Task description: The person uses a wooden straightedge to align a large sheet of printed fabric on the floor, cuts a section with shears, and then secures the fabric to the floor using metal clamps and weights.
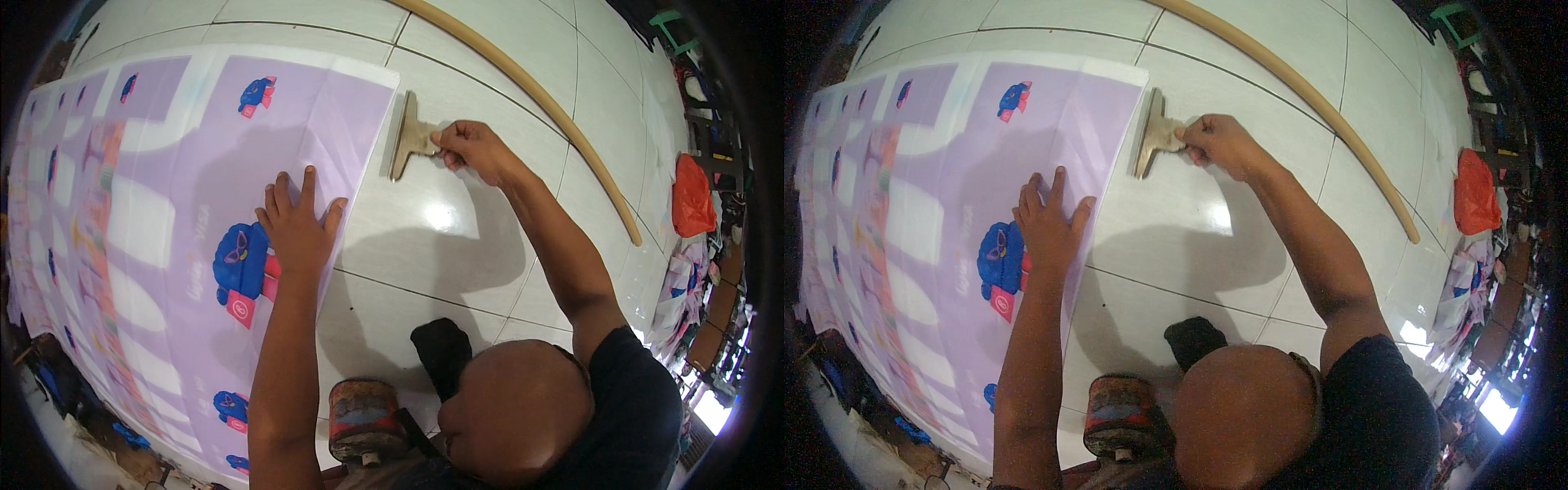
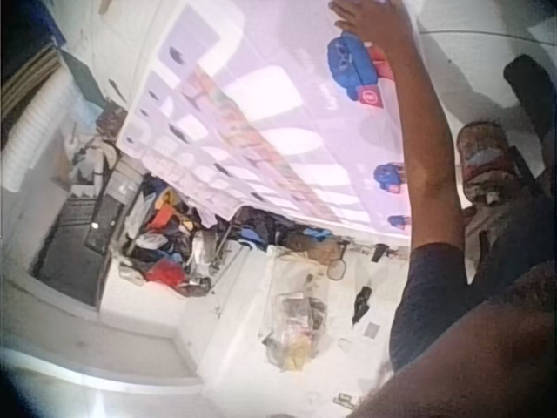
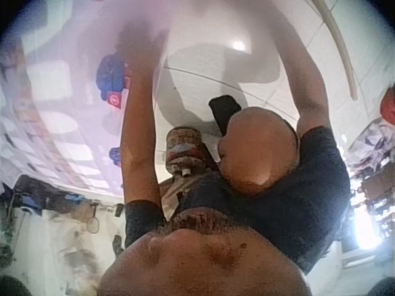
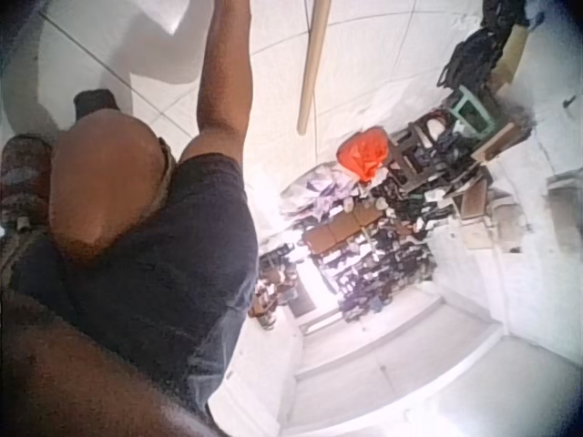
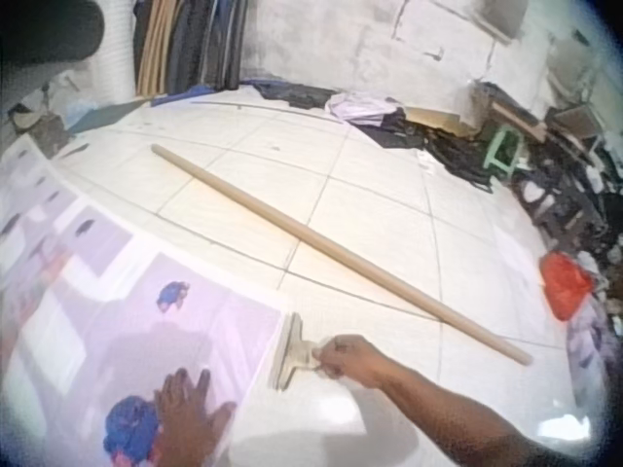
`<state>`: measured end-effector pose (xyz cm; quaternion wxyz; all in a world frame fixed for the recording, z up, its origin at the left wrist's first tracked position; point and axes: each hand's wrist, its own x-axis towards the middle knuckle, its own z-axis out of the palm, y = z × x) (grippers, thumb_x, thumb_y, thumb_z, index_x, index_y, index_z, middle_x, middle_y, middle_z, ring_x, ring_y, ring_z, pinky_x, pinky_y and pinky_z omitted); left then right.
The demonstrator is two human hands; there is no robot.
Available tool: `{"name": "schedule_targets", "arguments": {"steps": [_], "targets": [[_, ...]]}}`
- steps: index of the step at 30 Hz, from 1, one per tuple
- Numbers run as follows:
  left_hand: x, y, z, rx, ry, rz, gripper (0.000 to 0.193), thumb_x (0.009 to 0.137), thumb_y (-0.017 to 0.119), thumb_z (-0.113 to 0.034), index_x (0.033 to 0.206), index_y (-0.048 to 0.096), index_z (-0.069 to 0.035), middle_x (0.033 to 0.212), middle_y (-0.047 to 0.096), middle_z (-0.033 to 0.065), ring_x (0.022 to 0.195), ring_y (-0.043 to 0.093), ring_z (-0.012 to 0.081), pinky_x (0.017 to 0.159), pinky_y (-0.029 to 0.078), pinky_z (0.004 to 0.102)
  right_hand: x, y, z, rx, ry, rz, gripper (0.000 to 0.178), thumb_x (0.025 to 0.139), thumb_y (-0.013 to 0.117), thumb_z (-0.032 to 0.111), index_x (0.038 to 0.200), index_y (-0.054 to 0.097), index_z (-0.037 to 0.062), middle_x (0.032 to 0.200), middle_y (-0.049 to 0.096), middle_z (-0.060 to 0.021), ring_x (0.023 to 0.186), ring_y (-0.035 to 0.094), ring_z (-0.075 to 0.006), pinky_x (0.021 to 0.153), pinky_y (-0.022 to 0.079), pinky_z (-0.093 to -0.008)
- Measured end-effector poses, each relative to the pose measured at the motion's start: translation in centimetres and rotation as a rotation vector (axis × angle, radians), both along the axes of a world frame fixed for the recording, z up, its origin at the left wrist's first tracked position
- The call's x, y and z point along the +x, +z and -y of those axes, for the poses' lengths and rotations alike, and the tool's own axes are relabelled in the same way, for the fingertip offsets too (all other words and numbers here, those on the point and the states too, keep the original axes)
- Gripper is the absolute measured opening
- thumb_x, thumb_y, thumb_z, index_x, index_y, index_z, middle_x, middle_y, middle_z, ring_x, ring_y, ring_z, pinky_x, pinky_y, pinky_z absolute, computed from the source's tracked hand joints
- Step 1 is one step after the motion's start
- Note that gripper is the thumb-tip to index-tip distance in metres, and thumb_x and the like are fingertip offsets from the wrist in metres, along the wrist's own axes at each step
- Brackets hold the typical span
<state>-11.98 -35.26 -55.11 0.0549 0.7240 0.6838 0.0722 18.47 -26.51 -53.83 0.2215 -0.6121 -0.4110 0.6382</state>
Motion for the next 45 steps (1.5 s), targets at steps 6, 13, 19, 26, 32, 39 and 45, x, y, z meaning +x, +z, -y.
{"name": "schedule_targets", "arguments": {"steps": [6, 13, 19, 26, 32, 39, 45], "targets": [[-0.3, -0.6, 0.2, 0.009, -0.003, -0.012, 0.070, 0.087, 0.063, -0.059, 0.143, 0.052, -0.019, 0.144, 0.042, 0.0262, 0.132, 0.039, 0.0473, 0.103, 0.031, 0.0665, -3.2, 0.7, 2.0, -0.119, 0.080, -0.086, 0.025, 0.091, 0.073, 0.023, 0.087, 0.061, 0.0016, 0.071, 0.061, -0.0044, 0.061, 0.056, -0.0098, 0.058, 0.048, -0.0247], [0.0, -0.3, 0.2, -0.029, 0.014, -0.011, 0.070, 0.088, 0.062, -0.058, 0.145, 0.049, -0.020, 0.145, 0.040, 0.0260, 0.134, 0.037, 0.0481, 0.104, 0.028, 0.0693, -4.6, -0.7, 0.6, -0.027, 0.111, -0.090, 0.027, 0.093, 0.071, 0.025, 0.088, 0.062, 0.0006, 0.072, 0.061, -0.0053, 0.062, 0.055, -0.0107, 0.058, 0.047, -0.0251], [-0.1, -0.2, 0.1, -0.034, 0.001, 0.012, 0.069, 0.088, 0.062, -0.057, 0.145, 0.049, -0.020, 0.145, 0.040, 0.0252, 0.134, 0.037, 0.0477, 0.104, 0.029, 0.0686, -4.1, -1.7, -2.3, 0.067, -0.056, -0.094, 0.038, 0.092, 0.071, 0.033, 0.086, 0.065, -0.0040, 0.071, 0.062, -0.0074, 0.063, 0.056, -0.0139, 0.058, 0.047, -0.0281], [-0.1, -0.3, 0.1, -0.037, -0.001, 0.018, 0.070, 0.088, 0.063, -0.057, 0.145, 0.049, -0.019, 0.146, 0.040, 0.0257, 0.134, 0.037, 0.0480, 0.103, 0.029, 0.0690, -4.6, -2.4, -2.7, 0.088, -0.070, -0.010, 0.047, 0.092, 0.069, 0.039, 0.091, 0.066, -0.0076, 0.074, 0.063, -0.0096, 0.066, 0.058, -0.0156, 0.062, 0.050, -0.0291], [0.1, 0.3, 0.3, -0.040, 0.015, 0.050, 0.070, 0.088, 0.064, -0.055, 0.145, 0.048, -0.019, 0.146, 0.040, 0.0268, 0.135, 0.035, 0.0483, 0.105, 0.028, 0.0690, -4.9, -1.2, -2.6, 0.059, -0.038, 0.041, 0.046, 0.092, 0.069, 0.042, 0.091, 0.063, -0.0033, 0.080, 0.058, -0.0073, 0.067, 0.054, -0.0142, 0.062, 0.049, -0.0289], [-6.0, 4.2, 3.0, 0.030, 0.061, 0.313, 0.055, 0.086, 0.072, -0.033, 0.135, 0.057, -0.013, 0.145, 0.044, 0.0220, 0.132, 0.043, 0.0418, 0.107, 0.037, 0.0527, -5.0, -1.9, -2.4, 0.152, -0.133, 0.097, 0.071, 0.086, 0.070, 0.056, 0.108, 0.061, -0.0107, 0.080, 0.063, -0.0120, 0.071, 0.062, -0.0166, 0.063, 0.053, -0.0290], [-24.5, 11.2, 23.0, -0.075, 0.233, 0.021, 0.040, 0.089, 0.070, -0.020, 0.127, 0.061, -0.009, 0.137, 0.053, 0.0189, 0.125, 0.052, 0.0369, 0.104, 0.043, 0.0444, -6.4, -0.9, 1.2, 0.582, 0.034, 0.767, 0.062, 0.089, 0.069, 0.050, 0.124, 0.059, 0.0000, 0.103, 0.064, -0.0182, 0.096, 0.062, -0.0271, 0.082, 0.051, -0.0392]]}}
